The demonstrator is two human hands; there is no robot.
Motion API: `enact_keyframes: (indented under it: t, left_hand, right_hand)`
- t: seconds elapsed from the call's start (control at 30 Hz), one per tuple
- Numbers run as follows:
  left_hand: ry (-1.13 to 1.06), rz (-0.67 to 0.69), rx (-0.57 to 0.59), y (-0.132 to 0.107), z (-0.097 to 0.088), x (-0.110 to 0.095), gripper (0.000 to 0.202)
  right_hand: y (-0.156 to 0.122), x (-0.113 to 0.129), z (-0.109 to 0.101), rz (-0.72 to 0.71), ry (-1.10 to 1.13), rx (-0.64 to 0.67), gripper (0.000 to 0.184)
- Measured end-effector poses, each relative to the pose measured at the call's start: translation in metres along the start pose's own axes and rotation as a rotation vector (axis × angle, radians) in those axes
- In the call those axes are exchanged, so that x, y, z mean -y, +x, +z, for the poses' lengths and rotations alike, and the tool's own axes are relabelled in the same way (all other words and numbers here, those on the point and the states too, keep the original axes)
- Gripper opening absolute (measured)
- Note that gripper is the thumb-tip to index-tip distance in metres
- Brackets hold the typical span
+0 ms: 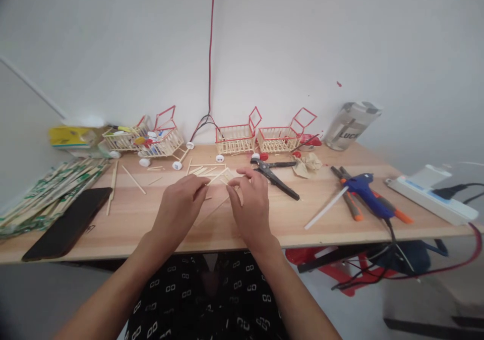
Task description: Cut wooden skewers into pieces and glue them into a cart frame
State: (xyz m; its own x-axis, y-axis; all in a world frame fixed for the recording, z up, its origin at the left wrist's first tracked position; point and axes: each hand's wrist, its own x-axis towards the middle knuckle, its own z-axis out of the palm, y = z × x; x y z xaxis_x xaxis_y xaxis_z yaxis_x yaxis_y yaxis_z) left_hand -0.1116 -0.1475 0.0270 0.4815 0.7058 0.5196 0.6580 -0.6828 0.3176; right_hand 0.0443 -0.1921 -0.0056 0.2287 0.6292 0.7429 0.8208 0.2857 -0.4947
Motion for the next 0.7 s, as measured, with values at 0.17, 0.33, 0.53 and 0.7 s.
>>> enact_keyframes:
  t: [0.17,0.33,0.53,0.7]
  left_hand:
    - [0.024,-0.002,-0.034,-0.0044,-0.0067,-0.0057,0.018]
    - [0.02,0.004,-0.055,-0.0062,-0.0076,-0.0069,0.016]
    - [0.028,0.006,-0.052,-0.0056,-0.0077,-0.0084,0.016]
    - [0.037,0.003,-0.042,-0.006,-0.0083,-0.01,0.015]
  right_hand:
    - [0.0005,0.0031,0.0044,-0.017,-0.004,-0.024,0.008]
    - [-0.0004,0.003,0.0076,-0.037,-0.005,-0.038,0.005]
    - [-0.0006,0.0016,0.01,-0.069,0.001,-0.06,0.005]
    - [0.0,0.0016,0.011,-0.062,0.006,-0.059,0.004]
